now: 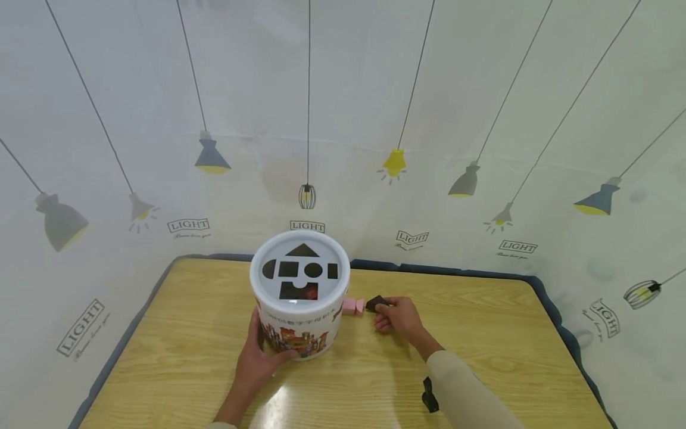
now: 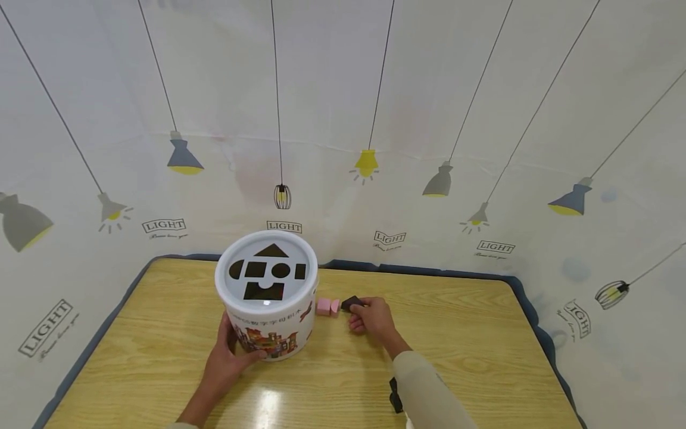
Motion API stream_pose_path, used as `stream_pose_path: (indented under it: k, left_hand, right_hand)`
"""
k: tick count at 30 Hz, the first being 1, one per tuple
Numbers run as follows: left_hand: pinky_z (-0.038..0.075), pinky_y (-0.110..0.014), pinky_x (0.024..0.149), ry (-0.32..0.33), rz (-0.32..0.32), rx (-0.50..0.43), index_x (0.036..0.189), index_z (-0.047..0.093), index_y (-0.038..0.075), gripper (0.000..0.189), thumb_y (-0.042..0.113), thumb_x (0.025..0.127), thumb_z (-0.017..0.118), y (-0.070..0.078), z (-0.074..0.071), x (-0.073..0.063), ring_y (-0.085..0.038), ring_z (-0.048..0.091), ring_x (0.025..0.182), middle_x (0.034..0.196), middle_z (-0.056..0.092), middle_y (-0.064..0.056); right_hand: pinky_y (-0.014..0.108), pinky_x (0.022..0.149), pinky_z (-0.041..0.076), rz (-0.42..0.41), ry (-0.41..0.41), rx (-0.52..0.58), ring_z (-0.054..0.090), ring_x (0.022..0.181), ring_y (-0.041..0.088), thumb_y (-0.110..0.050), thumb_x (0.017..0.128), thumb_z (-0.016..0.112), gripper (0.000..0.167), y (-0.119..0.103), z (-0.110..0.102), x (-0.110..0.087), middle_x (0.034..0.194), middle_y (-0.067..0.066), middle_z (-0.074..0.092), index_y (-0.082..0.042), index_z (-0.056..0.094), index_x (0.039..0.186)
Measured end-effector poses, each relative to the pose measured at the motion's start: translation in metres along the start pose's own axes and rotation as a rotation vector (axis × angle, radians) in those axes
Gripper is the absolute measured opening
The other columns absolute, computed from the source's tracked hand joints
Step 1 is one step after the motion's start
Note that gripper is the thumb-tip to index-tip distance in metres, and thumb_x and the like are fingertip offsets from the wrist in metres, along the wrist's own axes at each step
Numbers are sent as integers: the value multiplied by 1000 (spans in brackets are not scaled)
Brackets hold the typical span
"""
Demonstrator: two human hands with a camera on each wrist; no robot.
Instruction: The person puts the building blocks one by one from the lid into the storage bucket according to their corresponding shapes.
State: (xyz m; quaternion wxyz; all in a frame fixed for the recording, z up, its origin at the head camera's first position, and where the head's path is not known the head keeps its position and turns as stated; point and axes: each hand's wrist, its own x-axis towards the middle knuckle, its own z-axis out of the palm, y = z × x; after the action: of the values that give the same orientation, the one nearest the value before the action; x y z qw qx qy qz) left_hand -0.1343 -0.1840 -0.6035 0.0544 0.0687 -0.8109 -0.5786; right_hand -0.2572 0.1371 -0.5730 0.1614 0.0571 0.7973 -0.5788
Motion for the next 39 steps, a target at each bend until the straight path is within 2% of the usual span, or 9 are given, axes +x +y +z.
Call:
stream_pose_path:
  k: [14, 19, 27, 35, 39]
  left_hand:
    - [24, -46, 122, -2, -6, 9, 151, 1, 51, 130, 45, 58, 91, -2, 0, 0, -29, 22, 147, 162, 21, -4]
    - [24, -46, 121, -4, -9, 3, 151, 0, 51, 130, 44, 58, 91, -3, 0, 0, -29, 23, 147, 162, 20, -5]
    - [23, -45, 122, -9, -2, -9, 151, -1, 51, 130, 45, 59, 91, -2, 1, 1, -28, 21, 148, 162, 19, -3]
    - [23, -36, 122, -10, 9, -38, 151, 0, 52, 130, 42, 60, 92, 0, 0, 0, -20, 23, 147, 161, 22, 3]
    - [23, -39, 122, -15, 7, -45, 151, 0, 52, 130, 40, 60, 92, -1, 0, 1, -22, 22, 147, 161, 22, 1]
  right_hand:
    - [40, 62, 64, -67, -7, -45, 70, 62, 23, -14, 96, 61, 44, -21, -9, -2, 80, 21, 70, 7, 54, 133]
    - [36, 61, 64, -83, -29, -54, 70, 63, 21, -17, 96, 61, 46, -34, -14, -3, 85, 24, 70, 7, 52, 135]
    - [35, 61, 64, -119, -51, -96, 70, 63, 21, -17, 97, 61, 40, -58, -18, -13, 77, 14, 71, 2, 58, 131]
    - [34, 60, 64, -232, -104, -111, 71, 64, 22, -21, 96, 62, 31, -79, -20, -21, 76, 13, 71, 3, 66, 117]
    - [35, 61, 64, -286, -127, -128, 71, 65, 22, -22, 96, 62, 30, -89, -18, -26, 77, 13, 71, 2, 66, 114]
